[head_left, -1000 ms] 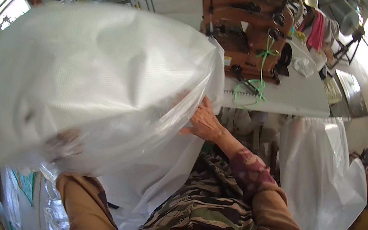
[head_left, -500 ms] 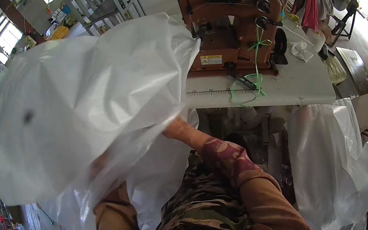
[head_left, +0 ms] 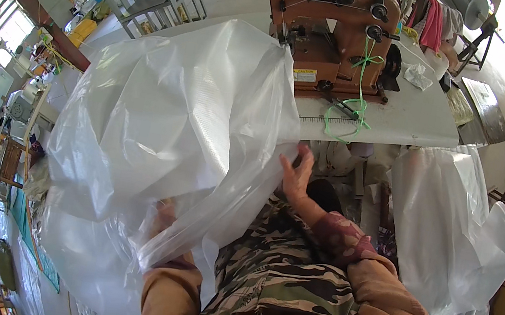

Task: Sewing edges of large white plastic sheets using an industrial sewing machine in a manufacturing environment.

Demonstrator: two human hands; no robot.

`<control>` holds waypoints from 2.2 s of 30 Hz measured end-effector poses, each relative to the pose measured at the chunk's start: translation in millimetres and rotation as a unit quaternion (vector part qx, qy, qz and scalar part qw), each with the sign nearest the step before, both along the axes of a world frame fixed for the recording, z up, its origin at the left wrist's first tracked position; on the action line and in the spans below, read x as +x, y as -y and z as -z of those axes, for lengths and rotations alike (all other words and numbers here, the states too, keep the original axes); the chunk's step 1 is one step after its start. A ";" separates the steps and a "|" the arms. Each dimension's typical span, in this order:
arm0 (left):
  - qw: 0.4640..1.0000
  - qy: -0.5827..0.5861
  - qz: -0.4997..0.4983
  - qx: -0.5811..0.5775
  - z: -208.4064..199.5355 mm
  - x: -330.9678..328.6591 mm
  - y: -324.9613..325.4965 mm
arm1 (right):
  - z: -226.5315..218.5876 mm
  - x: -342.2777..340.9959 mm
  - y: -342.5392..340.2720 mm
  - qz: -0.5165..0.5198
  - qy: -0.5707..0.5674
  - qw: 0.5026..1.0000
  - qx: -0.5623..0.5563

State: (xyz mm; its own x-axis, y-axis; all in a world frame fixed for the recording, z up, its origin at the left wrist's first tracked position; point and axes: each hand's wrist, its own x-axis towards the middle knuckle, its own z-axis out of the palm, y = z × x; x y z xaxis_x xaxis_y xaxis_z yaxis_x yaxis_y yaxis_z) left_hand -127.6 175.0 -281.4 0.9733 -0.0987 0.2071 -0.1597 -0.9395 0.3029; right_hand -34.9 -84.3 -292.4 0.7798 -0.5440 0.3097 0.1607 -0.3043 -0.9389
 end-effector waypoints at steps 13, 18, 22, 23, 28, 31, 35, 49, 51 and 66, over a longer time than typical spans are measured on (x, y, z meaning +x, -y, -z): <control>0.834 -0.310 0.322 -0.323 -116.1 -69.2 80.0 | -30.1 -27.5 32.8 -0.294 -0.132 0.933 0.161; 0.830 -0.202 0.376 -0.358 -206.9 -71.6 104.2 | -81.8 -88.6 47.5 -0.499 -0.057 0.855 0.130; 0.955 0.123 0.205 -0.177 -195.0 -42.7 128.5 | -76.7 -109.3 52.2 -0.437 -0.127 0.860 0.233; 0.969 0.159 0.148 -0.113 -183.6 -31.1 131.9 | -74.8 -112.3 55.1 -0.451 -0.108 0.854 0.237; 0.981 0.158 0.019 -0.112 -136.5 -15.0 118.3 | -92.5 -101.4 62.5 -0.278 0.006 0.960 -0.032; 0.970 0.124 0.008 -0.209 -120.3 -10.6 107.0 | -113.4 -89.5 54.4 -0.279 0.114 0.935 -0.188; 0.942 0.095 0.023 -0.320 -118.9 0.9 91.6 | -127.2 -72.8 32.3 -0.394 0.099 0.848 -0.341; 0.956 0.147 0.190 -0.170 -180.1 -29.3 118.3 | -113.0 -97.2 117.6 -0.348 -0.119 0.840 -0.399; 0.953 0.149 0.220 -0.143 -178.6 -30.8 135.2 | -107.8 -98.2 118.3 -0.358 -0.108 0.828 -0.417; 0.970 0.204 0.121 -0.051 -178.9 -28.4 111.6 | -121.4 -100.7 91.8 -0.310 0.143 0.858 -0.383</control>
State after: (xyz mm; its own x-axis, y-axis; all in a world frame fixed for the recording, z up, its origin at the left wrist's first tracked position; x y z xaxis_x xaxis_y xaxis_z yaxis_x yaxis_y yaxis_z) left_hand -156.0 63.4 -102.5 0.7592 -0.2730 0.5909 -0.4981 -0.8280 0.2574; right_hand -135.6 -176.1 -171.0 0.6780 0.3973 0.6185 0.7056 -0.5875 -0.3961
